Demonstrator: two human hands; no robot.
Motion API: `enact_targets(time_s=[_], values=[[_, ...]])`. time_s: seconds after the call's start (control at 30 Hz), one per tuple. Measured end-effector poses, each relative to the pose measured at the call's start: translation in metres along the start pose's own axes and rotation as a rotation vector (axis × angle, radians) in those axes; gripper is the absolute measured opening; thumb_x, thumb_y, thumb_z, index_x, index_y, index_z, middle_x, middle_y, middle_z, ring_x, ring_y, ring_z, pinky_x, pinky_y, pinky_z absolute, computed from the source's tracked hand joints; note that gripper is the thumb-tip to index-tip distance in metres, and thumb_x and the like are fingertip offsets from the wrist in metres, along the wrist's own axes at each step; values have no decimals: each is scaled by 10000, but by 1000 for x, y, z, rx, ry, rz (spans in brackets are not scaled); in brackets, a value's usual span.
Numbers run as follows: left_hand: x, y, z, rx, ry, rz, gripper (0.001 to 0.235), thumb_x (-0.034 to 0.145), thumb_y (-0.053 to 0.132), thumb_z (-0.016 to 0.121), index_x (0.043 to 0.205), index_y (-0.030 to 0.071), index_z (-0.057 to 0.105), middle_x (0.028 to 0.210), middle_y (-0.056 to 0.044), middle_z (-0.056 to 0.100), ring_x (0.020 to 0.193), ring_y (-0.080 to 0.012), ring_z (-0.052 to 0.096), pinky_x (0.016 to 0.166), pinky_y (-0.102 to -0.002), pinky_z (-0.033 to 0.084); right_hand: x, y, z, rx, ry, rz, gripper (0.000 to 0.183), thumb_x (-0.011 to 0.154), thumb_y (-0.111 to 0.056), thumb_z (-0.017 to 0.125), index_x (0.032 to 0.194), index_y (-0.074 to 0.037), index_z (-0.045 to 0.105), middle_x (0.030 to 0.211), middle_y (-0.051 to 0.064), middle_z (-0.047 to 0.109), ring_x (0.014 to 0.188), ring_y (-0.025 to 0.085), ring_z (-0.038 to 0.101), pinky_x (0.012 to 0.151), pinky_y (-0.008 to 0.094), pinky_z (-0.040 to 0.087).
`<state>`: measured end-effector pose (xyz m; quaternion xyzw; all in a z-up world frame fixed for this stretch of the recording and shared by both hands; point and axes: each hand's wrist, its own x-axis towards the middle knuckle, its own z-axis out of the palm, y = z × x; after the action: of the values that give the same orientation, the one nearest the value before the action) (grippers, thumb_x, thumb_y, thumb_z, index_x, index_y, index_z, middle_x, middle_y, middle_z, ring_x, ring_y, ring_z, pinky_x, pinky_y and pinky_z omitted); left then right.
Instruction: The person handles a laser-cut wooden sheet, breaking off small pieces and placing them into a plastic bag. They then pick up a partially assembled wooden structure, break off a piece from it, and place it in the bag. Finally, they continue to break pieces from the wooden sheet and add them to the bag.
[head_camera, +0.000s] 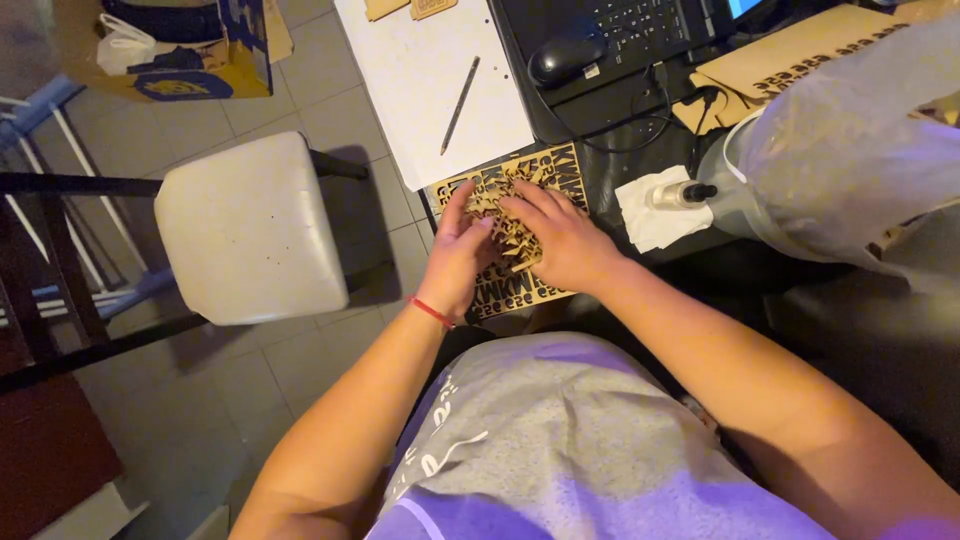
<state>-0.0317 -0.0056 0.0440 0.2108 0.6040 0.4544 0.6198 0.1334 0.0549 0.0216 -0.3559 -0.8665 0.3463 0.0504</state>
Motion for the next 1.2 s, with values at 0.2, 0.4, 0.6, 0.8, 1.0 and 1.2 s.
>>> enact_targets(time_s=[0.2,0.4,0.6,0.8,1.0,1.2], values=[[-5,19,19,111,-22,207,818,1000,237,510,1574,68,-47,1458,-336,246,1336,-539,348,1084,-662,317,2,-3,-16,454,-30,237,863,775,-158,759,1531,-162,342,1587,162,295,1439,445,290,1155,576,296],[6,19,48,228,-41,257,608,1049,195,402,1574,81,117,1358,-269,426,1295,-455,472,1065,-599,403,-2,21,25,1212,299,432,735,895,-159,684,1529,-76,323,1551,215,332,1443,429,287,1195,572,231],[29,-4,50,315,-217,344,478,1024,54,382,1499,81,423,1462,-261,425,1332,-430,480,1114,-542,383,-9,66,47,1934,412,357,466,919,-248,593,1338,-44,588,1362,179,599,1249,377,584,1154,560,377],[32,-16,37,135,-350,304,522,954,-40,371,1461,31,473,1378,-280,556,1202,-337,622,1034,-465,490,-27,58,31,2086,398,306,492,869,-273,592,1312,-60,605,1330,173,622,1188,385,620,1064,571,466],[11,10,34,-31,-410,328,454,971,-25,400,1413,-16,501,1331,-252,591,1177,-286,631,975,-357,549,-42,-5,-17,2169,401,157,526,835,-362,604,1278,-78,623,1215,150,674,1084,347,665,903,526,573],[-28,57,33,-152,-404,447,355,985,6,441,1316,-44,562,1214,-244,656,1096,-262,674,965,-363,574,-55,-53,-41,2242,477,62,560,817,-422,636,1265,-86,619,1191,170,683,1077,362,670,857,528,587]])
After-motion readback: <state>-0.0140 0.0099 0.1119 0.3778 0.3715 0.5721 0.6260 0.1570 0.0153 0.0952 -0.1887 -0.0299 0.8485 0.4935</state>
